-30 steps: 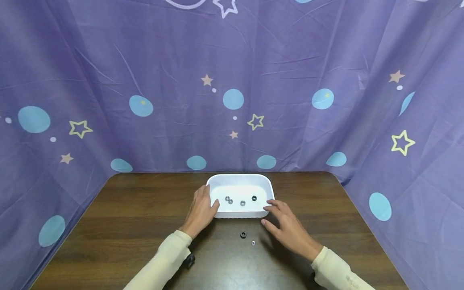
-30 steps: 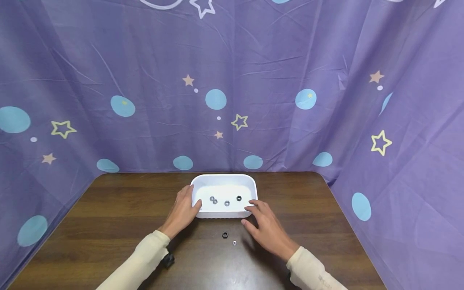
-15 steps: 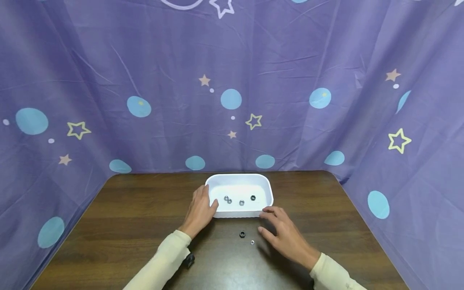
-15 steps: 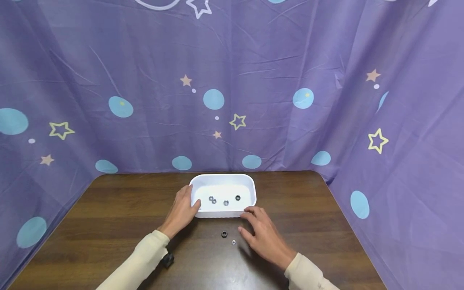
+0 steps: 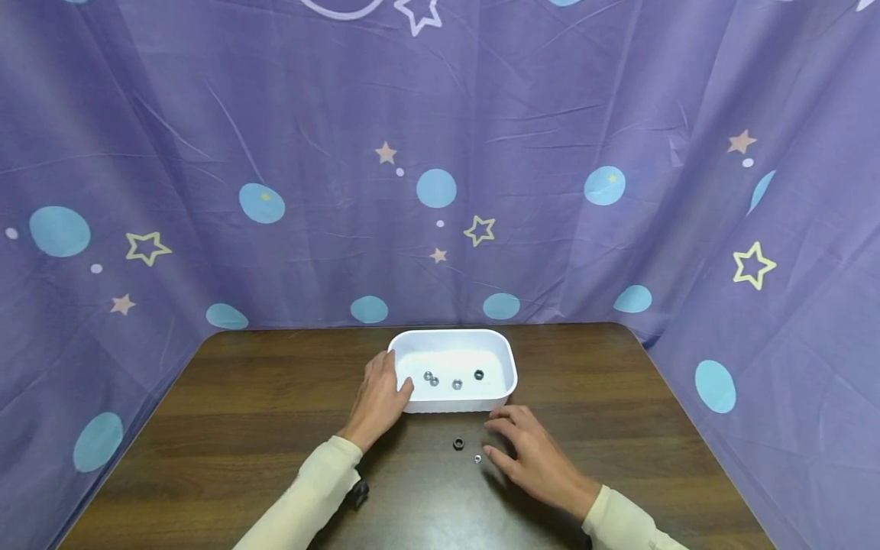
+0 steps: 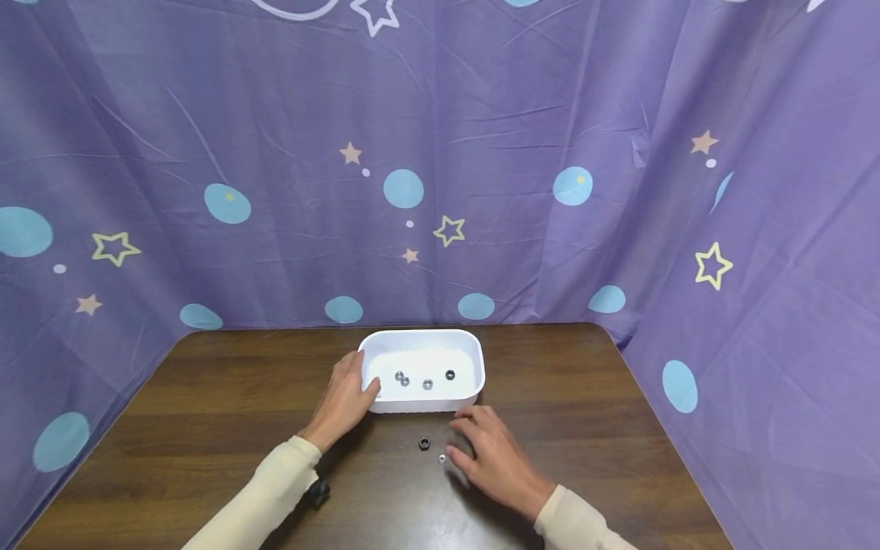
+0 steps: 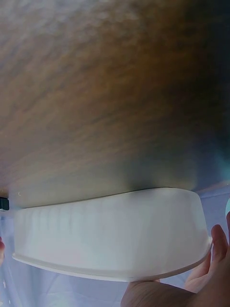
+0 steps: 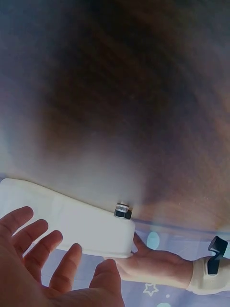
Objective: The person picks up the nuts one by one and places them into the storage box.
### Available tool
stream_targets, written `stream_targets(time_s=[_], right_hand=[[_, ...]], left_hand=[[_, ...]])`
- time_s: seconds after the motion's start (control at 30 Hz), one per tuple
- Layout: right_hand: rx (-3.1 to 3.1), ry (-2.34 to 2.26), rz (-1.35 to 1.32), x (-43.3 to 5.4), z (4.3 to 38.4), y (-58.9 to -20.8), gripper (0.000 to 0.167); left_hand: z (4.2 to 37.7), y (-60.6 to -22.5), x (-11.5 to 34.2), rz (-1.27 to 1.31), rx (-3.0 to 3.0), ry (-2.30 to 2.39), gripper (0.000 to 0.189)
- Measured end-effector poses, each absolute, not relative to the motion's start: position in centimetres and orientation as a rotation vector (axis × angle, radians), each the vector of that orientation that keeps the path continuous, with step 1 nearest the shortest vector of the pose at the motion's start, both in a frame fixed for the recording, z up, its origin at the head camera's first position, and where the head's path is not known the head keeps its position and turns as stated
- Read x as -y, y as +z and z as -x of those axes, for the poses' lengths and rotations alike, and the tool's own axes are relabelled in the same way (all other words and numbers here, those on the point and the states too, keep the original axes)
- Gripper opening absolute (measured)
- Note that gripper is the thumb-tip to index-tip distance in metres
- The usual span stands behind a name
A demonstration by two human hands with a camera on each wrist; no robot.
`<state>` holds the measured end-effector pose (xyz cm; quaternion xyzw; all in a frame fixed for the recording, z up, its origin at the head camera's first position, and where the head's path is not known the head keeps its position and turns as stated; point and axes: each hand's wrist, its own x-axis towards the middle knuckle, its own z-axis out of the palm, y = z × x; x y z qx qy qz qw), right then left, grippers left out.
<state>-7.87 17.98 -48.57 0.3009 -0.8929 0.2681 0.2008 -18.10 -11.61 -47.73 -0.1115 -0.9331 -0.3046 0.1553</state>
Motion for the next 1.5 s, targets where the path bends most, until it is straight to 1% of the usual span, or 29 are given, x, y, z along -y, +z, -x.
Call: stream_targets(time_s=[0.17, 0.4, 1.0, 1.5], right_hand=[[2.570, 0.720, -0.862, -17.9, 7.9, -48.8, 0.031], [2.664, 0.703, -0.908, -17.7, 7.9, -48.9, 0.024], [2.700, 0.586, -0.944, -17.2, 8.7, -49.4, 0.021], [2.699, 0.538, -0.964, -16.8, 9.0, -49.5, 0.010]], left_hand=[[18.2, -47.8, 11.6, 0.318, 2.670, -0.870, 0.071], [18.2, -47.8, 11.6, 0.307, 2.673, -0.870, 0.071], [18.1, -47.6, 11.6, 0.311, 2.689, -0.868, 0.072], [18.1, -47.6, 11.6, 0.318, 2.681, -0.872, 0.071]])
